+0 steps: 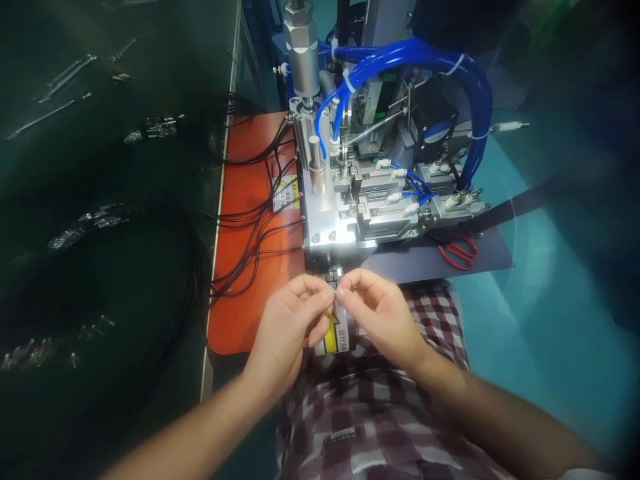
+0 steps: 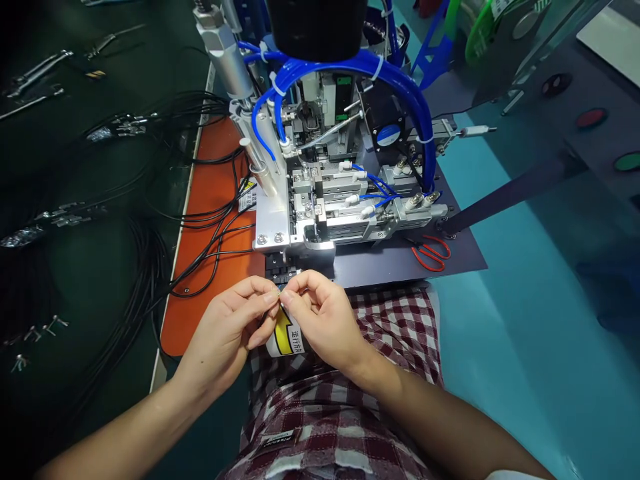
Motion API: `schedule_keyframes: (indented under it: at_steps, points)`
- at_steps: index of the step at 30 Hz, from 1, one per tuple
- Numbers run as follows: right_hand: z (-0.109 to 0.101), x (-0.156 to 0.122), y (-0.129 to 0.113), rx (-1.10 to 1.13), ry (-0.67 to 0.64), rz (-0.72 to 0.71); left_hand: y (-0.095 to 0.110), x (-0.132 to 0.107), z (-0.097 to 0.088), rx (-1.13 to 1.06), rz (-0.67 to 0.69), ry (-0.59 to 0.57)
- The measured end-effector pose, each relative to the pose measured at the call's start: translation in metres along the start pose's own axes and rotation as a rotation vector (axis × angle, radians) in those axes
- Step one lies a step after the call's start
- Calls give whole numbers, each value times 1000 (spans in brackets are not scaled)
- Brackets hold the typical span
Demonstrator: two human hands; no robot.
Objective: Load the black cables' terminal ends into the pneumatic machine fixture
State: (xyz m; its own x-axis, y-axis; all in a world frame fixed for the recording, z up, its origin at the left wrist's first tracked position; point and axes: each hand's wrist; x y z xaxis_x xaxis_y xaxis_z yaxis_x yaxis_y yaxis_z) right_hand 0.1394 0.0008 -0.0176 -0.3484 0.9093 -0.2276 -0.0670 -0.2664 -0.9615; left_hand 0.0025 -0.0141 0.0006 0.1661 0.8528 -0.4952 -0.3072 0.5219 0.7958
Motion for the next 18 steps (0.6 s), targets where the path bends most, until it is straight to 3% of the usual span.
schedule_keyframes:
  at_steps: [10, 18]
  points:
    - [4, -1, 1, 132, -32, 7, -4, 0, -3, -47, 3, -33]
    - [5, -1, 6, -158, 83, -135, -3, -1, -4, -67, 1, -69]
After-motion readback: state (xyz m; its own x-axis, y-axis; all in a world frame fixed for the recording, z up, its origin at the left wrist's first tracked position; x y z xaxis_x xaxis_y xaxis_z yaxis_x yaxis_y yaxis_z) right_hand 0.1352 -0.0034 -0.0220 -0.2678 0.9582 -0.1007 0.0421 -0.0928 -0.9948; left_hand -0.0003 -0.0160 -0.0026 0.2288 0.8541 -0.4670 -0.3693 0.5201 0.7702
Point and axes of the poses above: each hand's wrist, its own x-axis towards the middle knuckle, its own z-axis out of the palm, y = z × x, and after that the axes turned 6 degrees about -y, right-handed
